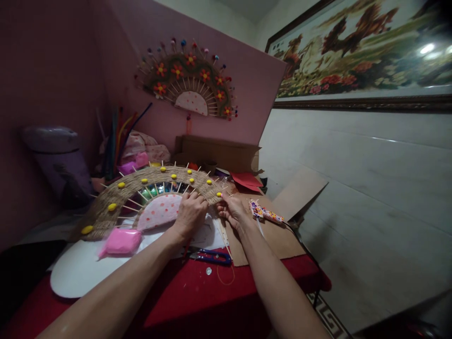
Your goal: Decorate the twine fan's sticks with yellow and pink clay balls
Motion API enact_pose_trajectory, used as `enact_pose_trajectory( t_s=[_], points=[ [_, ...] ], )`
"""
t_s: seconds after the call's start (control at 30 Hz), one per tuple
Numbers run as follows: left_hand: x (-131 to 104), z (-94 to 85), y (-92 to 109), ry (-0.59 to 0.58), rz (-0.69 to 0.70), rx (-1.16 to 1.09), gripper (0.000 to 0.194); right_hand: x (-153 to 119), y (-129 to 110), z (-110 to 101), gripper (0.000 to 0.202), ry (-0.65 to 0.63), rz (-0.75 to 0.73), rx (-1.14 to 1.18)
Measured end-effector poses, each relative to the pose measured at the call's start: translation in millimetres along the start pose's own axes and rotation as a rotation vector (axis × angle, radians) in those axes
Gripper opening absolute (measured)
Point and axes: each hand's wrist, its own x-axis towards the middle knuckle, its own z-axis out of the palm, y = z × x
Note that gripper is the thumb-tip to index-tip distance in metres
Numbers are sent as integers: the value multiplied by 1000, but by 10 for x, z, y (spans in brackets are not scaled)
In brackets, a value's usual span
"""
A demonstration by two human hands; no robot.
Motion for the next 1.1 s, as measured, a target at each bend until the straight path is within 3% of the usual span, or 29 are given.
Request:
enact_pose_trajectory(
  t_s=[0.3,0.47,0.7,0.93,1.1],
  points=[
    [12,-19,11,-4,-12,-3,21,39,25,-6,13,20,-16,33],
    [12,-37,14,-31,-16,-2,19,19,5,2,23,22,11,40],
    [6,-30,14,-44,-18,-5,19,2,20,20,17,50,-47,-15],
    [2,-37,13,-57,-20,-11,19,0,3,-2,23,31,19,7],
    [8,-38,12,-60,-20,-29,20,-4,15,-1,21,42,-17,-55]
  ],
)
